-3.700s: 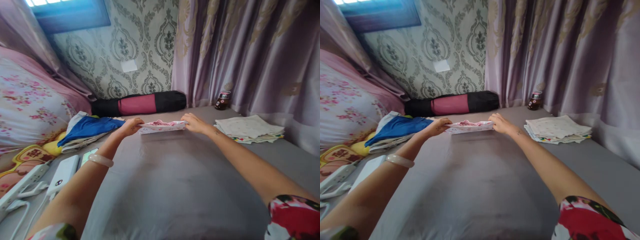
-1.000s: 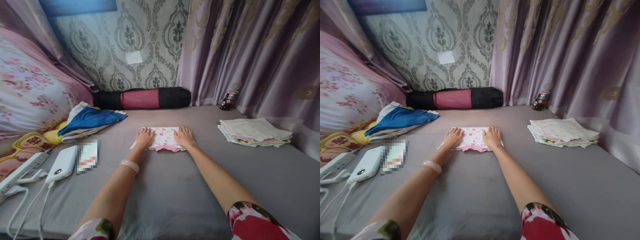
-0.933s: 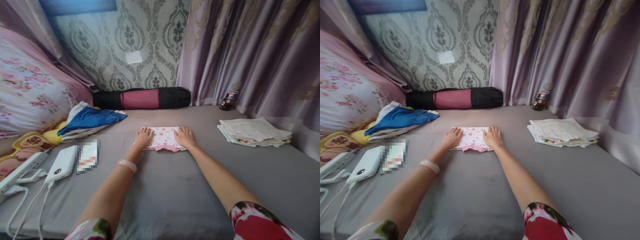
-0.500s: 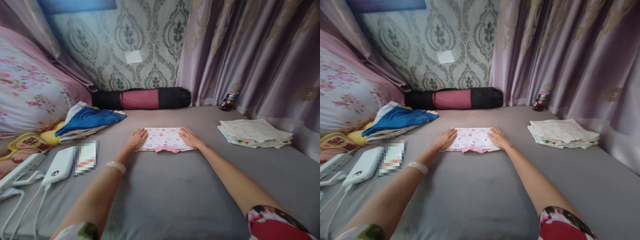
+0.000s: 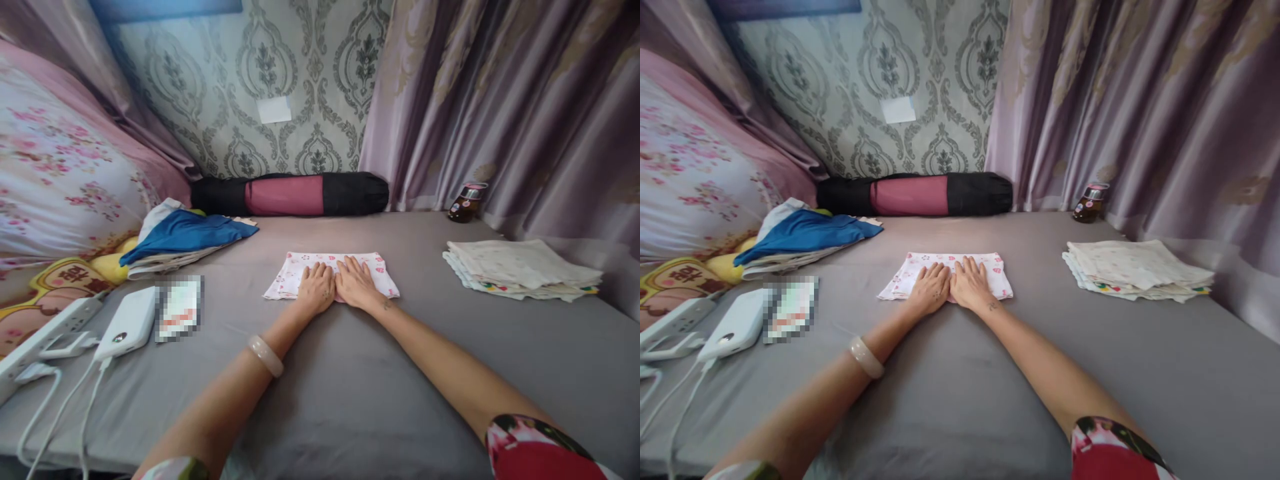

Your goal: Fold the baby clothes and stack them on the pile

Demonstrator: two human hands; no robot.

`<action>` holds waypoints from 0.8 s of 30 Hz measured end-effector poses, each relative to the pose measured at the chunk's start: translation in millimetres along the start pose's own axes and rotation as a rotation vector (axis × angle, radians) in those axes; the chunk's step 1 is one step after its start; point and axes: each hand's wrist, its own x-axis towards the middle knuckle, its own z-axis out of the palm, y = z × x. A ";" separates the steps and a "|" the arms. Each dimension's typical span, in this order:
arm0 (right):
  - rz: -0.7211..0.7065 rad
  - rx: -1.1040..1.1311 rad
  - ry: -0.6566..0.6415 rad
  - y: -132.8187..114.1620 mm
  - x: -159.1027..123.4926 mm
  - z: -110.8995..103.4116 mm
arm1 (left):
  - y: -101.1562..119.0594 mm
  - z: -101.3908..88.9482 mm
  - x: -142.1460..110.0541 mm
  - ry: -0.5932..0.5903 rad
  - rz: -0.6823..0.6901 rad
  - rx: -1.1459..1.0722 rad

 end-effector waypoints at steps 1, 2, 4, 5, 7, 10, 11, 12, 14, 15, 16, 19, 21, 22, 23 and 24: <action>-0.007 0.000 0.001 -2.3 -1.4 1.7 | 2.3 3.1 -1.3 0.004 -0.003 -0.001; -0.007 -0.002 0.005 -3.3 -2.5 3.2 | 2.9 6.0 -2.2 0.009 -0.007 0.001; 0.001 -0.005 0.022 -3.0 -3.7 5.3 | 1.6 10.9 -3.2 0.025 -0.011 0.006; 0.003 -0.007 0.034 -2.4 -4.0 6.2 | 0.6 12.9 -3.4 0.035 -0.013 0.009; 0.004 -0.011 0.049 -1.6 -4.0 7.8 | -0.7 15.5 -3.5 0.060 -0.017 0.010; 0.005 -0.017 0.059 -1.7 -3.8 10.1 | -0.4 16.9 -3.7 0.072 -0.025 0.005; 0.007 -0.018 0.065 -2.0 -3.8 10.8 | -0.1 16.8 -3.8 0.069 -0.026 0.001; 0.010 -0.019 0.072 -2.2 -3.8 11.4 | 0.1 16.6 -4.0 0.064 -0.027 -0.004; 0.020 -0.018 0.081 -2.5 -4.1 11.9 | 0.1 16.1 -4.2 0.052 -0.028 -0.012; 0.024 -0.017 0.081 -2.6 -4.3 11.8 | 0.1 15.8 -4.1 0.044 -0.027 -0.016; 0.026 -0.017 0.078 -2.5 -4.5 11.6 | 0.1 15.3 -4.0 0.035 -0.028 -0.019; 0.025 -0.016 0.071 -1.8 -4.8 11.0 | 1.3 12.4 -2.7 -0.008 -0.037 -0.021; 0.020 -0.016 0.071 -1.4 -4.4 11.6 | 2.8 8.7 -0.7 -0.019 -0.041 -0.020; 0.019 -0.016 0.068 -1.3 -3.8 12.3 | 3.5 6.6 0.5 -0.016 -0.039 -0.020; 0.021 -0.016 0.061 -1.1 -3.1 13.0 | 3.7 4.4 2.0 -0.010 -0.037 -0.022; 0.026 -0.013 0.051 -0.9 -2.1 13.7 | 3.5 2.4 3.5 -0.003 -0.037 -0.028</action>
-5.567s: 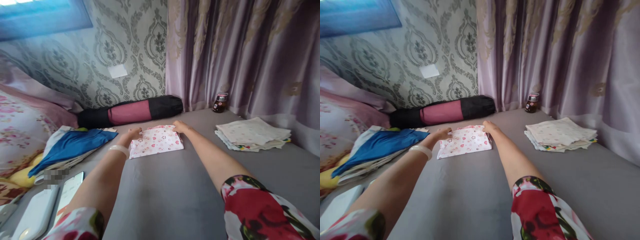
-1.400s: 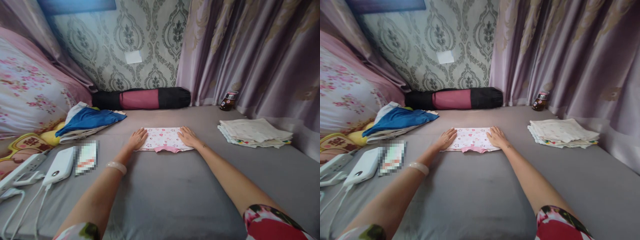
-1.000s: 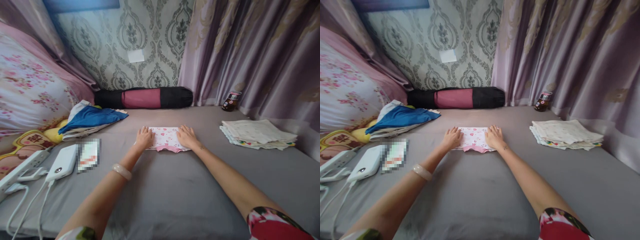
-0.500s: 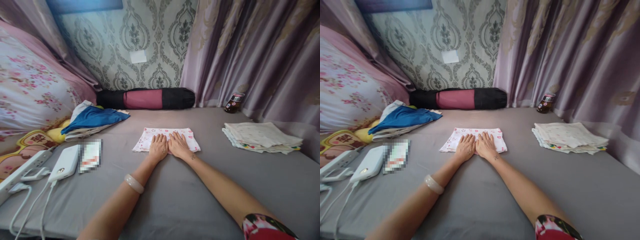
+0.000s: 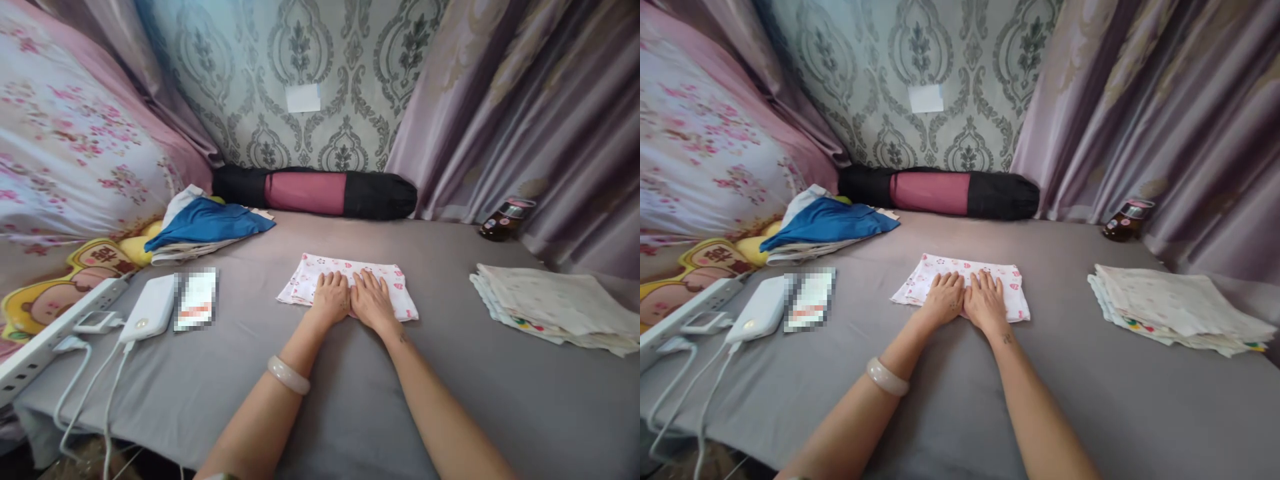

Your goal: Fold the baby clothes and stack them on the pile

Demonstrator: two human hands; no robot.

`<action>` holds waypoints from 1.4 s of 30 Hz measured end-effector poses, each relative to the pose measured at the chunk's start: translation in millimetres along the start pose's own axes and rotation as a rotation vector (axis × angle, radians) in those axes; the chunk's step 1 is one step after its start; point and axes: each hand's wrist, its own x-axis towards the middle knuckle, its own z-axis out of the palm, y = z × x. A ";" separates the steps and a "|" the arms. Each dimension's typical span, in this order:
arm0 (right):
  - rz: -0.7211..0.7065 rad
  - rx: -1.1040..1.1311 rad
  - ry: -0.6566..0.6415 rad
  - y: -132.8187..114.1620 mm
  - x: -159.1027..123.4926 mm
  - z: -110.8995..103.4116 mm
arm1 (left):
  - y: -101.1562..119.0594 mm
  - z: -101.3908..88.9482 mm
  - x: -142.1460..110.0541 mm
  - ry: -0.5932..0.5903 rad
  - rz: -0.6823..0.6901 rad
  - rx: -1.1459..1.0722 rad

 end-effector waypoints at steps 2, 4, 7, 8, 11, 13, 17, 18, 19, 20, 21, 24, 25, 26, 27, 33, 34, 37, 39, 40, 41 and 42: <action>0.008 0.011 -0.031 1.6 2.5 0.4 | -2.6 -3.1 2.7 0.013 -0.007 -0.027; -0.004 0.043 -0.073 6.5 5.9 -1.7 | -8.7 -4.7 4.4 0.030 -0.007 -0.080; 0.011 0.078 -0.067 23.3 11.7 -9.0 | -23.5 -4.2 5.2 0.086 -0.048 -0.146; 0.038 0.074 -0.042 31.2 13.2 -11.8 | -29.5 -3.3 5.5 0.109 -0.094 -0.147; 0.136 0.032 -0.006 56.0 14.5 -17.3 | -47.8 1.5 7.4 0.136 -0.270 -0.104; 0.191 0.016 -0.055 68.4 12.9 -17.2 | -57.5 5.8 8.9 0.100 -0.315 -0.073; 0.245 0.027 -0.152 77.8 9.6 -12.2 | -66.3 12.7 9.7 -0.002 -0.321 -0.019; 0.246 0.029 -0.162 78.2 9.3 -11.3 | -66.7 13.5 9.5 -0.017 -0.320 -0.010; 0.245 0.029 -0.169 78.1 9.2 -10.8 | -66.8 13.7 9.3 -0.030 -0.319 -0.004; 0.245 0.029 -0.173 77.9 9.3 -10.8 | -66.7 13.5 9.0 -0.040 -0.322 -0.002; 0.247 0.029 -0.175 77.3 9.4 -11.5 | -66.3 12.6 8.9 -0.048 -0.325 -0.002; 0.253 0.031 -0.161 72.5 10.4 -17.1 | -63.1 7.3 9.2 -0.034 -0.341 -0.005; 0.244 0.033 -0.144 69.6 11.0 -19.5 | -60.8 5.0 9.7 -0.004 -0.337 -0.003; 0.228 0.037 -0.122 66.2 11.8 -21.7 | -57.8 2.8 10.3 0.035 -0.322 0.000; 0.205 0.044 -0.098 62.4 12.7 -23.4 | -54.1 0.9 11.0 0.074 -0.295 0.001; 0.148 0.035 -0.073 47.3 14.7 -15.4 | -31.5 4.1 11.9 0.003 -0.182 -0.004; 0.152 0.022 -0.082 47.2 14.4 -12.5 | -30.2 6.1 11.4 -0.027 -0.179 -0.001; 0.152 -0.008 -0.085 48.9 13.4 -6.3 | -30.8 11.1 10.3 -0.049 -0.178 0.003; 0.150 -0.016 -0.077 50.1 13.2 -5.4 | -32.7 12.6 10.2 -0.039 -0.179 0.002; 0.148 -0.018 -0.073 50.3 13.2 -5.8 | -33.5 12.5 10.2 -0.037 -0.180 0.000; 0.147 -0.019 -0.070 50.0 13.3 -6.7 | -33.8 11.9 10.3 -0.036 -0.182 -0.003; 0.148 -0.018 -0.067 49.1 13.3 -8.0 | -33.7 10.7 10.4 -0.034 -0.181 -0.006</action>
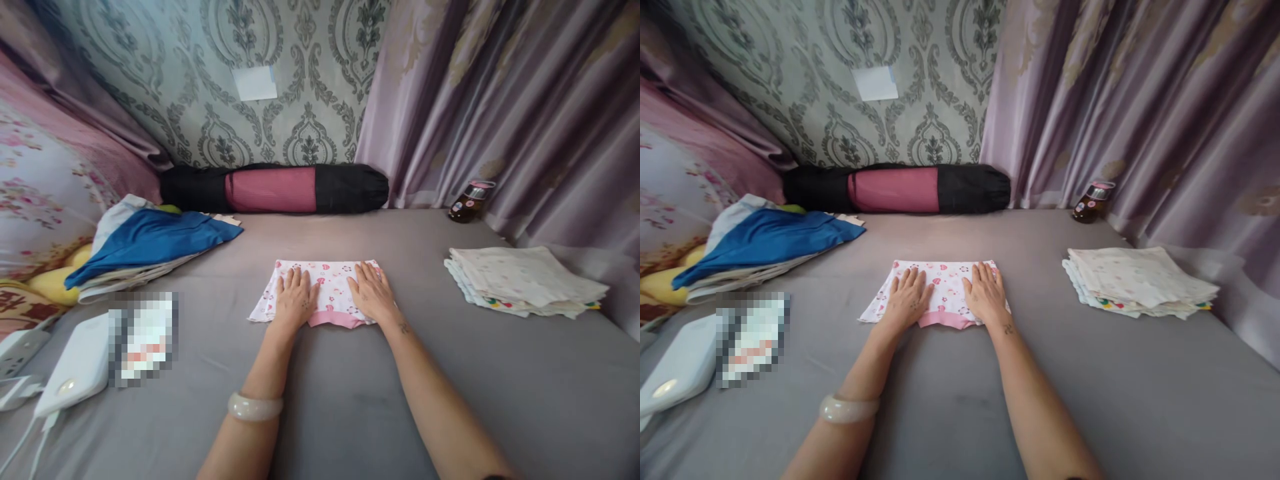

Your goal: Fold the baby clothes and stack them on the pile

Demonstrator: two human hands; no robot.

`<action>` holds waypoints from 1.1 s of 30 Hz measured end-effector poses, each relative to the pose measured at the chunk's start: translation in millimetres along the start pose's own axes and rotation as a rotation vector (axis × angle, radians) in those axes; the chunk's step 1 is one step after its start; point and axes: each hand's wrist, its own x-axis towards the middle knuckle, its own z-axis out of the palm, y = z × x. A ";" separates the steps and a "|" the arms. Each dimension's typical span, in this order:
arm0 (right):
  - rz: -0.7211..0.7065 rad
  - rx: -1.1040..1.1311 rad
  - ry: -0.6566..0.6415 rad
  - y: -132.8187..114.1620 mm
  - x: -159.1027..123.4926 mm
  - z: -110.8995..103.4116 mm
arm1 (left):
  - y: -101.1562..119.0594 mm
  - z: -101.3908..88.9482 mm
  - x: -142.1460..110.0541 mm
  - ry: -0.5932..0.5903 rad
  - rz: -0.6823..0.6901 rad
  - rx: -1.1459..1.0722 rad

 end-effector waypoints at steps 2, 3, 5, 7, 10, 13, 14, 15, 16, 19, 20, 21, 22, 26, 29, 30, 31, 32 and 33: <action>0.001 0.008 0.005 -3.9 -0.9 -3.1 | 2.1 -3.8 -0.2 0.015 0.020 -0.012; -0.003 0.016 0.010 -7.0 -1.6 -4.5 | 4.1 -6.0 -0.5 0.030 0.042 -0.019; -0.029 0.038 0.026 -15.2 -3.6 -6.2 | 9.2 -9.8 -1.3 0.058 0.092 -0.037; -0.073 0.059 0.027 -24.3 -6.2 -5.9 | 14.5 -11.1 -2.5 0.049 0.121 -0.049; -0.117 0.071 -0.003 -34.4 -9.9 -2.8 | 19.3 -8.3 -4.1 -0.008 0.125 -0.048; -0.115 0.063 -0.022 -36.9 -12.0 -0.1 | 19.8 -4.3 -4.5 -0.020 0.126 -0.045; -0.113 0.060 -0.025 -36.4 -12.4 0.3 | 19.4 -3.5 -4.4 -0.017 0.126 -0.048; -0.112 0.057 -0.027 -35.6 -12.5 0.3 | 18.7 -3.2 -4.3 -0.014 0.127 -0.054; -0.110 0.056 -0.031 -34.9 -12.5 -0.1 | 17.7 -3.4 -4.2 -0.012 0.127 -0.065; -0.095 0.057 -0.067 -36.2 -10.7 -3.5 | 11.5 -6.0 -4.5 0.018 0.091 -0.106; -0.083 0.061 -0.086 -38.8 -9.2 -5.2 | 8.1 -7.5 -4.9 0.043 0.059 -0.117; -0.072 0.067 -0.106 -42.8 -7.2 -7.0 | 3.9 -9.0 -5.4 0.074 0.018 -0.123; -0.067 0.078 -0.121 -48.1 -4.7 -8.7 | -0.9 -10.6 -6.1 0.107 -0.028 -0.126; -0.088 0.136 -0.114 -75.8 8.3 -8.9 | -22.3 -15.2 -9.3 0.186 -0.196 -0.153; -0.071 0.142 -0.095 -90.8 16.6 0.0 | -35.6 -14.6 -9.9 0.212 -0.252 -0.199; -0.061 0.134 -0.090 -93.3 18.4 3.8 | -39.0 -13.7 -9.3 0.220 -0.259 -0.216; -0.054 0.125 -0.085 -94.8 19.6 7.4 | -42.0 -12.5 -8.3 0.226 -0.266 -0.234; -0.049 0.116 -0.079 -95.4 20.3 10.6 | -44.6 -11.3 -6.9 0.231 -0.274 -0.254; -0.049 0.110 -0.075 -95.3 20.6 13.1 | -46.7 -10.2 -5.3 0.236 -0.282 -0.275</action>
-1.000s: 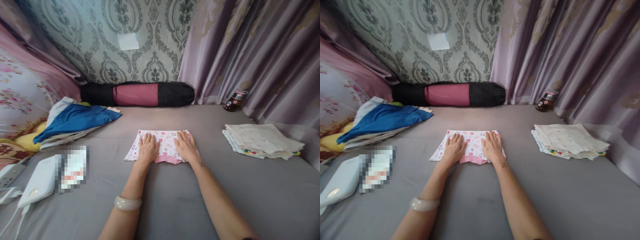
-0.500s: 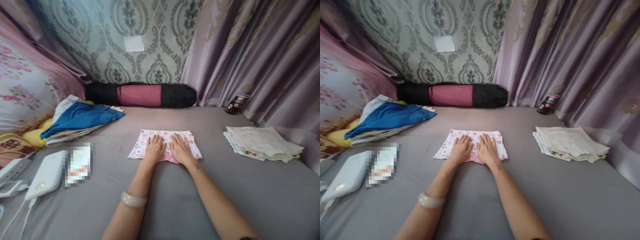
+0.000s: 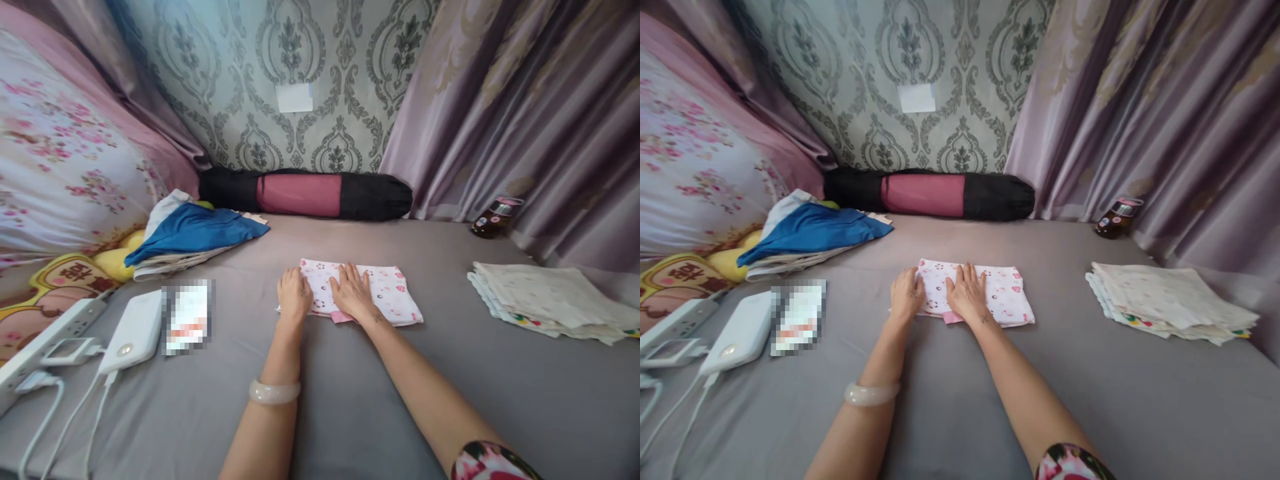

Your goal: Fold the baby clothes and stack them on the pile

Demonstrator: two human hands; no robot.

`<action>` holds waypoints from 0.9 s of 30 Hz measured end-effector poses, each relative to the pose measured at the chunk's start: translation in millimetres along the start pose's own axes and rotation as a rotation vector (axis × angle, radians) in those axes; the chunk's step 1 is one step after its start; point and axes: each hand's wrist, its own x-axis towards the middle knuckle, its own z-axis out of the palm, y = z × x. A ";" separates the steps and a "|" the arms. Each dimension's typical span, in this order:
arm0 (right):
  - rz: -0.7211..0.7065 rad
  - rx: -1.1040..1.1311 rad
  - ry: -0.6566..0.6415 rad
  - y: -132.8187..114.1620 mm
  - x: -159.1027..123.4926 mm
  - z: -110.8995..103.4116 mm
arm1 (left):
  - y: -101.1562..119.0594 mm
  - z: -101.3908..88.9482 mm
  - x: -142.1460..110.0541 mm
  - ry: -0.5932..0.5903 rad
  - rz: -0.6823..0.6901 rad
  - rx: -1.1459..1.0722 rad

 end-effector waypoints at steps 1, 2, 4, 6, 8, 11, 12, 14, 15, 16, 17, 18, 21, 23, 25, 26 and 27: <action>-0.003 -0.003 0.001 0.6 0.2 1.6 | -1.6 0.9 2.0 0.002 -0.012 -0.020; -0.004 -0.003 0.000 1.2 0.1 2.5 | -2.8 1.6 4.0 0.002 -0.025 -0.039; -0.002 -0.001 -0.008 2.3 -0.1 2.2 | -4.6 2.2 7.5 -0.004 -0.057 -0.072; 0.004 0.004 -0.018 2.4 0.0 0.1 | -5.9 1.6 10.1 -0.016 -0.096 -0.099; 0.014 0.014 -0.035 0.2 0.7 -2.8 | -7.2 0.4 11.6 -0.028 -0.128 -0.127; 0.019 0.040 -0.063 -9.7 2.9 -6.1 | -9.4 -1.0 12.6 -0.030 -0.149 -0.169; 0.005 0.050 -0.060 -14.8 3.9 -6.2 | -10.2 -1.3 12.8 -0.025 -0.151 -0.181; -0.028 0.068 -0.043 -26.0 5.9 -4.5 | -11.8 -1.6 13.2 -0.010 -0.154 -0.201; -0.042 0.075 -0.035 -31.4 6.7 -2.6 | -12.6 -1.7 13.6 -0.004 -0.157 -0.208; -0.049 0.079 -0.028 -36.1 7.4 -0.4 | -13.4 -1.8 14.1 0.001 -0.162 -0.213; -0.050 0.080 -0.021 -40.0 7.8 2.0 | -14.3 -1.9 14.7 0.005 -0.168 -0.216; -0.047 0.077 -0.014 -42.9 8.1 4.3 | -15.2 -2.0 15.3 0.007 -0.175 -0.219; -0.046 0.059 0.013 -46.2 7.8 8.9 | -17.4 -2.6 17.5 0.027 -0.199 -0.232; -0.047 0.048 0.018 -45.8 7.3 9.6 | -18.1 -3.3 18.3 0.045 -0.213 -0.249; -0.046 0.041 0.015 -44.8 6.8 9.2 | -18.2 -4.2 18.4 0.060 -0.228 -0.268; -0.045 0.039 0.013 -44.4 6.6 8.9 | -18.0 -4.7 18.2 0.063 -0.237 -0.276; -0.044 0.038 0.010 -44.1 6.5 8.7 | -17.7 -5.2 17.9 0.062 -0.247 -0.282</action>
